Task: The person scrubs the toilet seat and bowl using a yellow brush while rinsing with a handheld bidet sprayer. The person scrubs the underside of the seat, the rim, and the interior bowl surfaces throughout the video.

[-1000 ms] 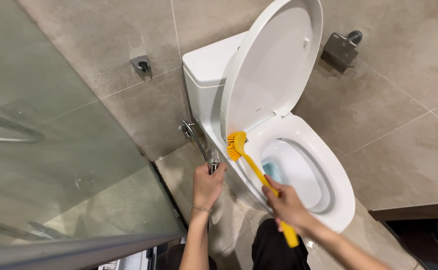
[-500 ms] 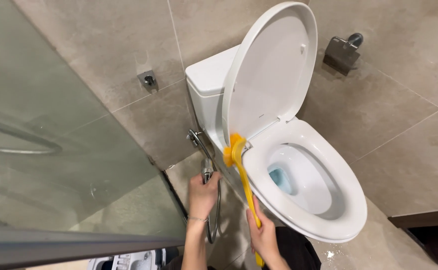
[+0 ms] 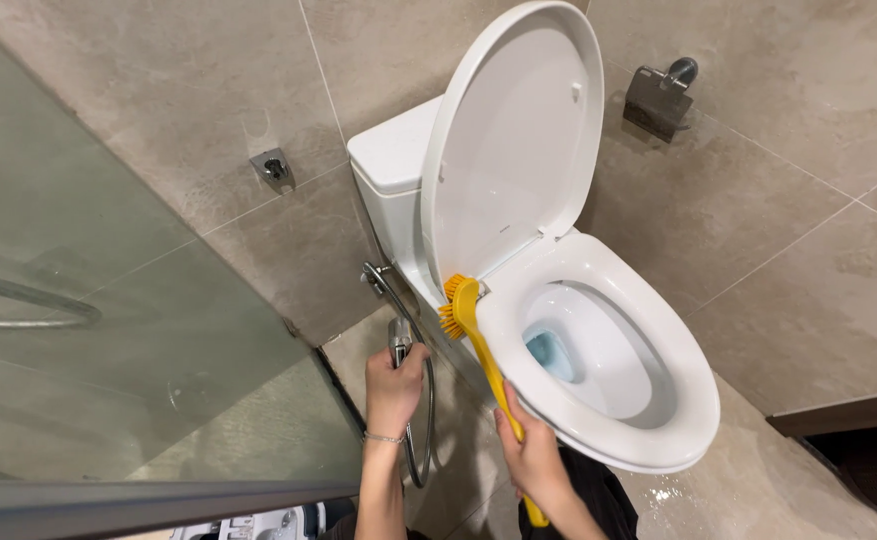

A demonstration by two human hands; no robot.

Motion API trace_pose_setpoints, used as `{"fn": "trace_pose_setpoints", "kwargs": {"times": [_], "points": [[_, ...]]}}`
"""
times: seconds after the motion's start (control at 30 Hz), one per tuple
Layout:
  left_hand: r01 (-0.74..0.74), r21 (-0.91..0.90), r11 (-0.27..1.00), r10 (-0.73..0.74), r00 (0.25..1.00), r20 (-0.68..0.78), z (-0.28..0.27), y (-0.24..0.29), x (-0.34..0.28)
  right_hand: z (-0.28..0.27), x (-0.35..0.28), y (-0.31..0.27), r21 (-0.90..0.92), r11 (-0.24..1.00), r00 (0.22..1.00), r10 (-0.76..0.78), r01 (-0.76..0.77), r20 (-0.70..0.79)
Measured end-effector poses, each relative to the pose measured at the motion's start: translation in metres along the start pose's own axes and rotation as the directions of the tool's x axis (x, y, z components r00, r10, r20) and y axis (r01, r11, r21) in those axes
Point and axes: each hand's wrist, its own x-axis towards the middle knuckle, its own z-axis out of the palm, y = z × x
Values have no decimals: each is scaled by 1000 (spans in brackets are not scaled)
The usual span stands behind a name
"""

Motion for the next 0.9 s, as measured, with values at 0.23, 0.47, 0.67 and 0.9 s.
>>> {"fn": "trace_pose_setpoints", "kwargs": {"times": [0.23, 0.47, 0.67, 0.9], "points": [[38, 29, 999, -38, 999, 23, -4, 10, -6, 24, 2, 15, -49, 876, 855, -480, 480, -198], [45, 17, 999, -45, 999, 11, -12, 5, -6, 38, 30, -35, 184, 844, 840, -428, 503, -332], [-8, 48, 999, 6, 1000, 28, -16, -2, -6, -10, 41, -152, 340, 892, 932, -196, 298, -303], [55, 22, 998, -55, 998, 4, -19, -4, 1, 74, 71, 8, 77, 809, 771, -521, 583, -367]]}}
